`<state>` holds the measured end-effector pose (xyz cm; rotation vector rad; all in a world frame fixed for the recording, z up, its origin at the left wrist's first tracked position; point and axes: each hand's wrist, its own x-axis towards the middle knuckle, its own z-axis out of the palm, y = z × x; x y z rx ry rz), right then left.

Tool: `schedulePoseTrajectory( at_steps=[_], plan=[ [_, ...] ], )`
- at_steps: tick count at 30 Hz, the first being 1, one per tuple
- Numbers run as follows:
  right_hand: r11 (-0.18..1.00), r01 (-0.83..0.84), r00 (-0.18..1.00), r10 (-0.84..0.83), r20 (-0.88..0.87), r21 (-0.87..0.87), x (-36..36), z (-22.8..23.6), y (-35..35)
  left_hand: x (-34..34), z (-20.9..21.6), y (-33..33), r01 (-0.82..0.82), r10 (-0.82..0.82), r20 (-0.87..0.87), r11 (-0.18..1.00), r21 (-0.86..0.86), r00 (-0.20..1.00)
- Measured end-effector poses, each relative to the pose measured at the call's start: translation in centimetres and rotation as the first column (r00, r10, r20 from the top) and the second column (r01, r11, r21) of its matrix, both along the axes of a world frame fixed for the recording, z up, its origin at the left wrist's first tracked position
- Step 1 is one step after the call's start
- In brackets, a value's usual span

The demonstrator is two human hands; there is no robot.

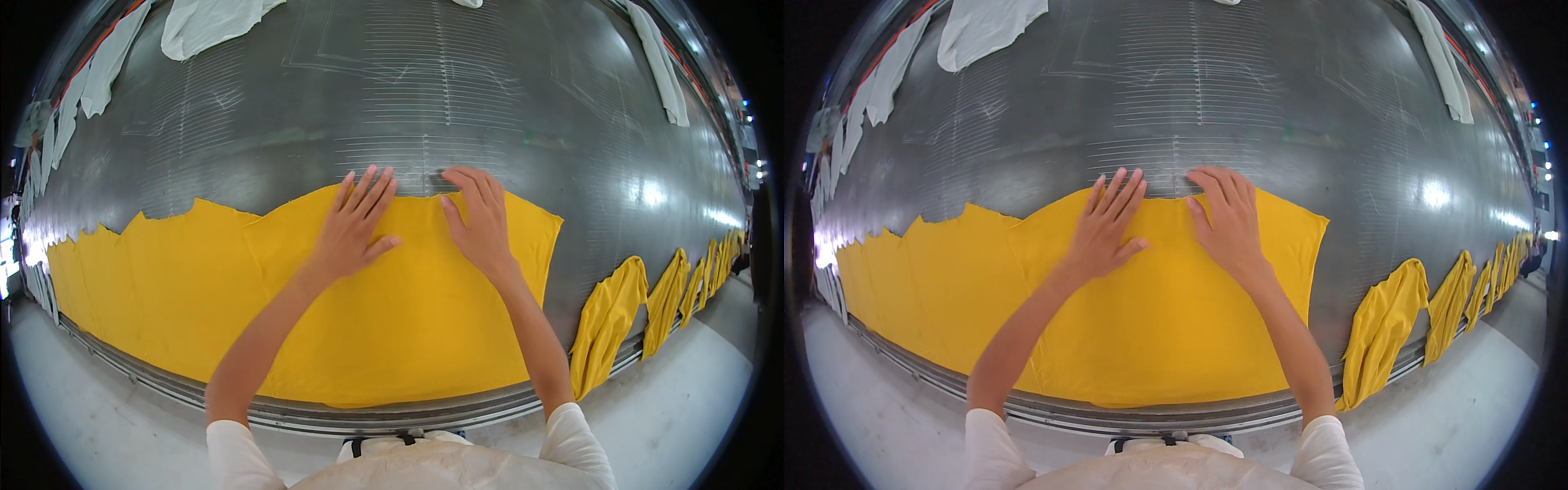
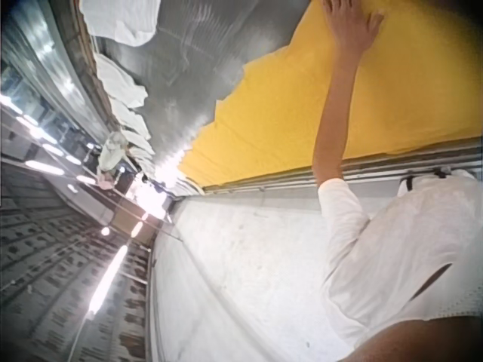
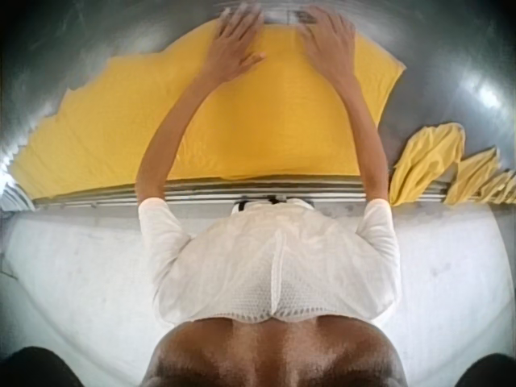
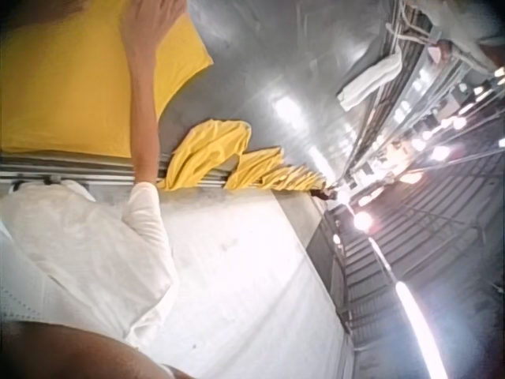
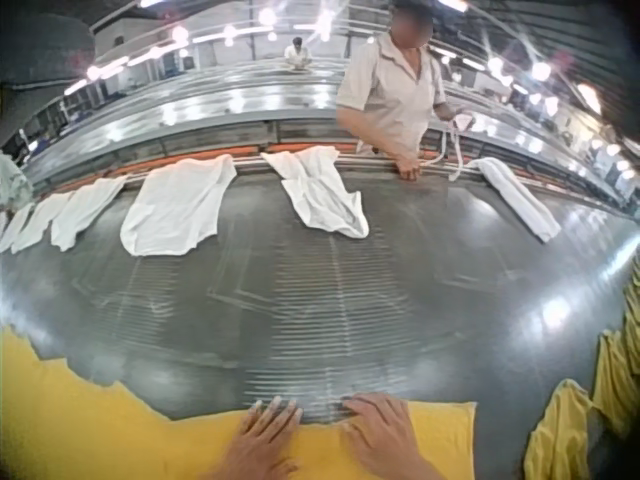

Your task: The person repeatedly picks up yellow garments from a conveyor belt, unfolds them, and smooths them flat with both hands. The person then folds each garment and places it back on the belt. The process is repeated for multiple garments throughout the clip.

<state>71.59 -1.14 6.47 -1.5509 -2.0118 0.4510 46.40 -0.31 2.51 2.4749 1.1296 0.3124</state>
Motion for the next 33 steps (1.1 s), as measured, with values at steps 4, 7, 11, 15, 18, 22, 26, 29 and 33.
schedulePoseTrajectory(
  at_steps=[4,7,11,15,18,22,26,29,33],
  plan=[
    [0.992,-0.130,0.976,0.126,0.175,0.009,1.3,-0.6,-2.8,1.0,0.0,2.9,0.003,0.012,-0.098,0.988,0.151,0.995],
    [0.915,-0.399,0.858,0.392,0.332,-0.050,0.6,-1.6,-5.6,2.4,-0.3,3.7,-0.147,0.167,-0.087,0.969,0.196,0.982],
    [0.890,-0.400,0.842,0.452,0.294,-0.222,-0.7,-2.5,-5.6,2.2,-0.8,2.6,-0.279,0.295,-0.057,0.940,0.196,0.954],
    [0.921,-0.295,0.909,0.353,0.221,-0.254,-0.7,-3.0,-6.1,1.7,-0.7,-0.5,-0.275,0.284,-0.041,0.951,0.140,0.958],
    [0.921,-0.301,0.906,0.357,0.227,-0.247,-0.6,-2.9,-6.1,2.0,-0.1,-3.0,-0.154,0.158,-0.061,0.986,0.056,0.986],
    [0.959,-0.229,0.925,0.268,0.268,-0.168,-0.1,-2.4,-5.2,2.2,0.3,-3.5,-0.084,0.084,-0.092,0.996,0.006,0.992],
    [0.993,-0.121,0.944,0.116,0.309,-0.002,0.7,-3.3,-2.1,2.6,0.7,-2.5,-0.087,0.086,-0.059,0.996,-0.012,0.995],
    [0.976,-0.166,0.970,0.135,0.203,0.142,1.2,-3.9,-1.1,3.6,0.8,-1.6,-0.106,0.107,-0.077,0.994,0.019,0.991],
    [0.981,-0.166,0.985,0.169,-0.029,0.097,1.1,-3.3,0.2,4.0,0.2,-1.6,-0.143,0.146,-0.070,0.989,0.043,0.987]
  ],
)
